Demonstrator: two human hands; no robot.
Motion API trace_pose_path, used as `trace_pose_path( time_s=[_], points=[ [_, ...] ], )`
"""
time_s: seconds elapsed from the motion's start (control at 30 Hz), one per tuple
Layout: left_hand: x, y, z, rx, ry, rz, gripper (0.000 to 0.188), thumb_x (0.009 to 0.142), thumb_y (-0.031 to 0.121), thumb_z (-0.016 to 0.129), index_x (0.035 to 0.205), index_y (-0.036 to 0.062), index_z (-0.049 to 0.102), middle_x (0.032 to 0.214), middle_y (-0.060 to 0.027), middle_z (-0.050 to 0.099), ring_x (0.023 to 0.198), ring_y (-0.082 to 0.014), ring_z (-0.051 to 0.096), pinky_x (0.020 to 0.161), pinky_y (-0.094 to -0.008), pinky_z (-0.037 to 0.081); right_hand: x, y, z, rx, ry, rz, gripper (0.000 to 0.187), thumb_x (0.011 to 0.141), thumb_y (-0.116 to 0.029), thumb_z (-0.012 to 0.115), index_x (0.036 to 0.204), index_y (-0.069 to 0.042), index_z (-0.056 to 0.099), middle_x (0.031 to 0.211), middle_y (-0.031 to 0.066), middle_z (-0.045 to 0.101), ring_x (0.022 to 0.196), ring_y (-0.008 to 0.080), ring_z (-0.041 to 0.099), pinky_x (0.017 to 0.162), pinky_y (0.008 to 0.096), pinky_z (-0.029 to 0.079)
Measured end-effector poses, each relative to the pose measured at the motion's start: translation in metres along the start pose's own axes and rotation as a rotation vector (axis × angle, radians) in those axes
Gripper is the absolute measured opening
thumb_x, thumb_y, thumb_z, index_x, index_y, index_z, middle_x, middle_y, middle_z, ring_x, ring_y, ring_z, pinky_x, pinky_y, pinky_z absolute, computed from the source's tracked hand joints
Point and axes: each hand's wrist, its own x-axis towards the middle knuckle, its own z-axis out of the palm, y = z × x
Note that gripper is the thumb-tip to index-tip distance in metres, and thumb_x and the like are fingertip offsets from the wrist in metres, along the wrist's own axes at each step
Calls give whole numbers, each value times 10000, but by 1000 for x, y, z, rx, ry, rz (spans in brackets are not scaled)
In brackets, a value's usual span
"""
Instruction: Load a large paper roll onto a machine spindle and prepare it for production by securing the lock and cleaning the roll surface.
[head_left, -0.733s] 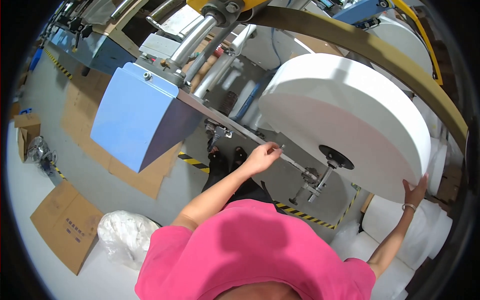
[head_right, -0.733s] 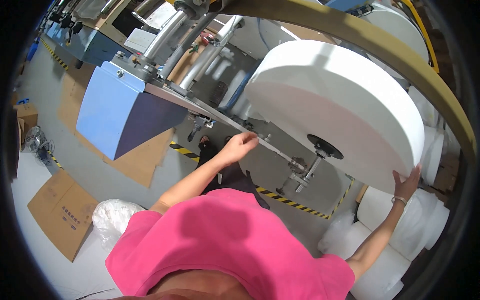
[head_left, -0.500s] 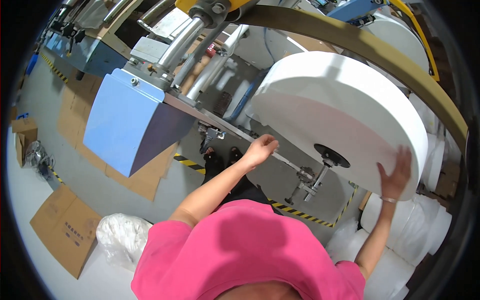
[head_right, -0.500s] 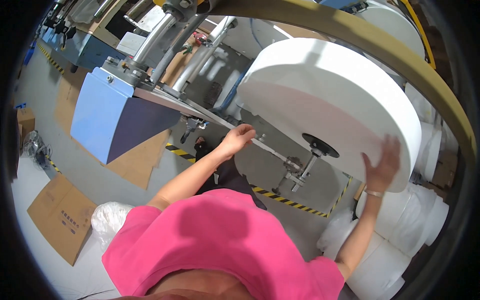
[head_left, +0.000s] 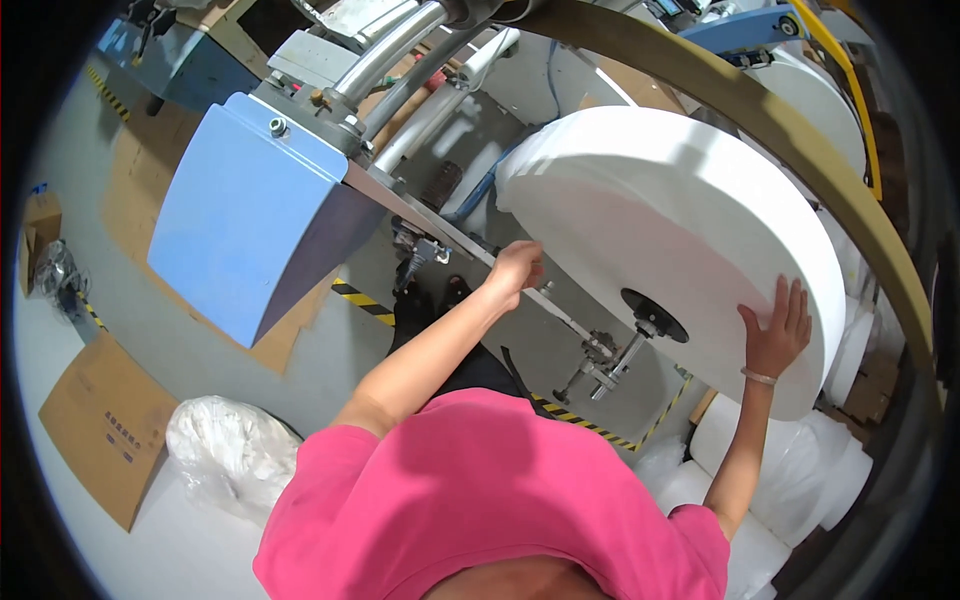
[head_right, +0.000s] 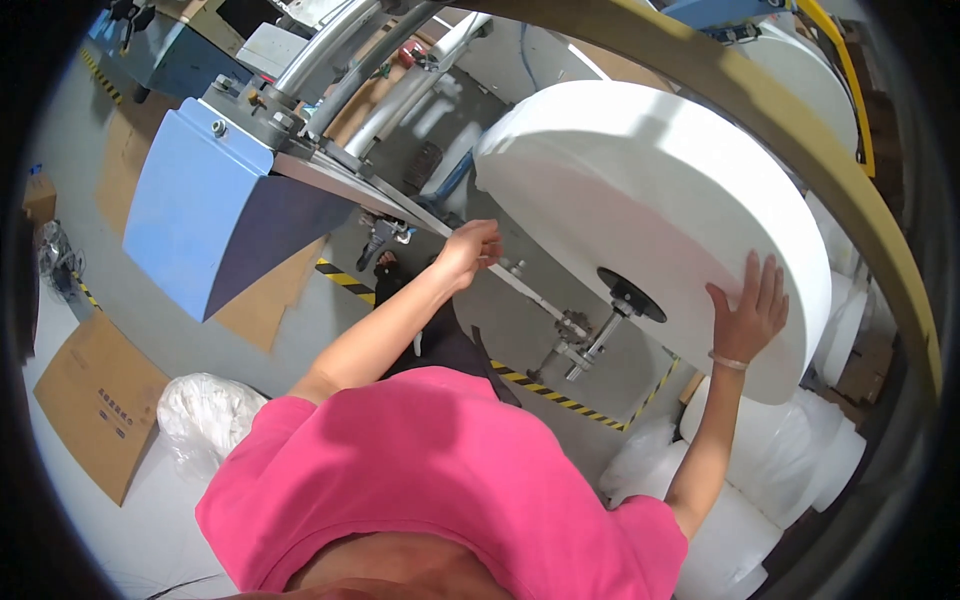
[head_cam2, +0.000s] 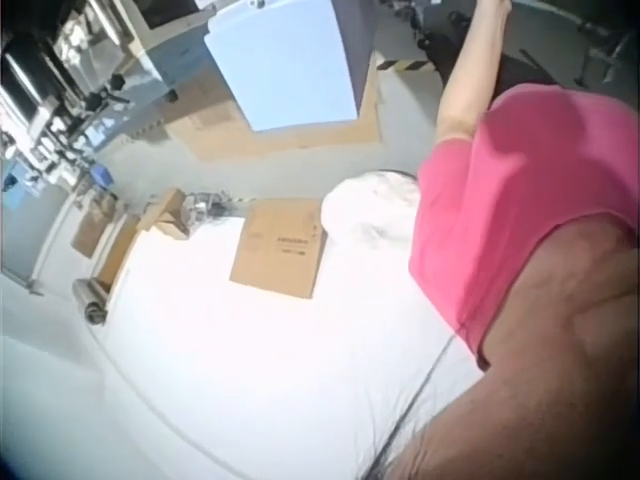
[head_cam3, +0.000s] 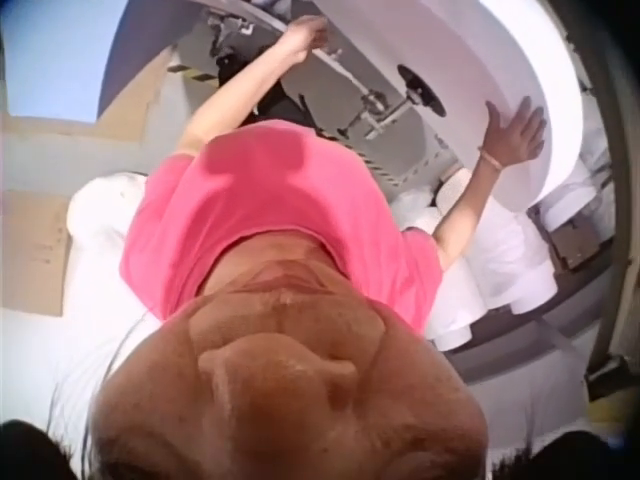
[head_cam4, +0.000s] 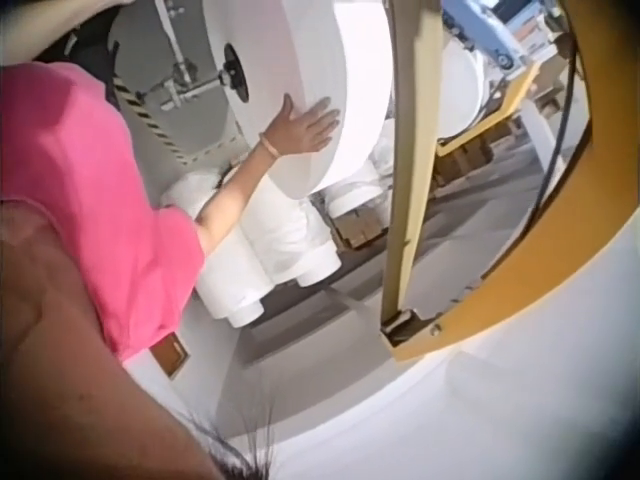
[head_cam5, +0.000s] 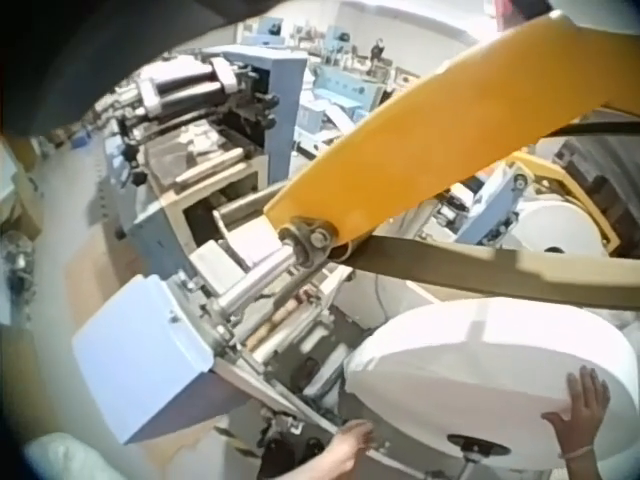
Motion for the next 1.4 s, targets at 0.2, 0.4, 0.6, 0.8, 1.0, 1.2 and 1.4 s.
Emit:
trace_pose_path(
  time_s=[0.2,0.4,0.6,0.8,1.0,1.2,1.4],
  points=[
    [105,2,-12,-298,297,155,310,827,289,485,1022,50,522,932,-70,541,814,-190,533,698,-325,423,-9,28,-7,43,10,-55,721,630,-429,695,1225,-104,449,1265,93,447,1171,280,413,943,406,321],
    [203,33,-49,-167,848,11,349,858,298,418,1088,41,469,1044,-182,551,935,-318,554,789,-415,436,-27,54,-6,181,-14,2,770,576,-297,777,1218,-45,436,1241,157,453,1159,326,414,957,429,323],
    [251,20,-39,-509,617,-390,705,771,541,483,1249,30,399,1302,-119,393,1165,-260,390,975,-410,264,-68,98,0,311,-58,188,827,549,-179,807,1248,-16,394,1288,150,404,1196,308,374,989,397,299],
    [273,75,-16,-519,728,-966,554,682,535,620,1081,157,553,1138,-33,528,992,-186,472,871,-330,306,-76,112,1,288,-137,335,837,607,-167,782,1300,-44,329,1312,131,375,1210,277,355,998,375,290],
    [250,36,-29,-319,323,-308,590,696,436,627,1186,147,472,1290,-32,406,1176,-242,342,959,-507,207,-94,135,8,294,-146,376,832,628,-127,764,1319,-82,303,1326,120,363,1224,279,335,1018,382,259],
    [307,6,-59,-81,161,10,370,698,381,633,905,75,632,934,-72,602,839,-168,526,705,-298,399,-106,141,3,287,-209,501,838,628,-100,760,1322,-107,292,1315,139,368,1222,282,335,1015,384,264],
    [333,26,-98,562,214,140,196,652,204,679,773,53,652,707,-83,618,638,-184,559,575,-307,437,-133,167,19,315,-231,607,856,622,-79,763,1327,-122,279,1306,147,379,1202,273,359,1002,380,283]
  ],
)
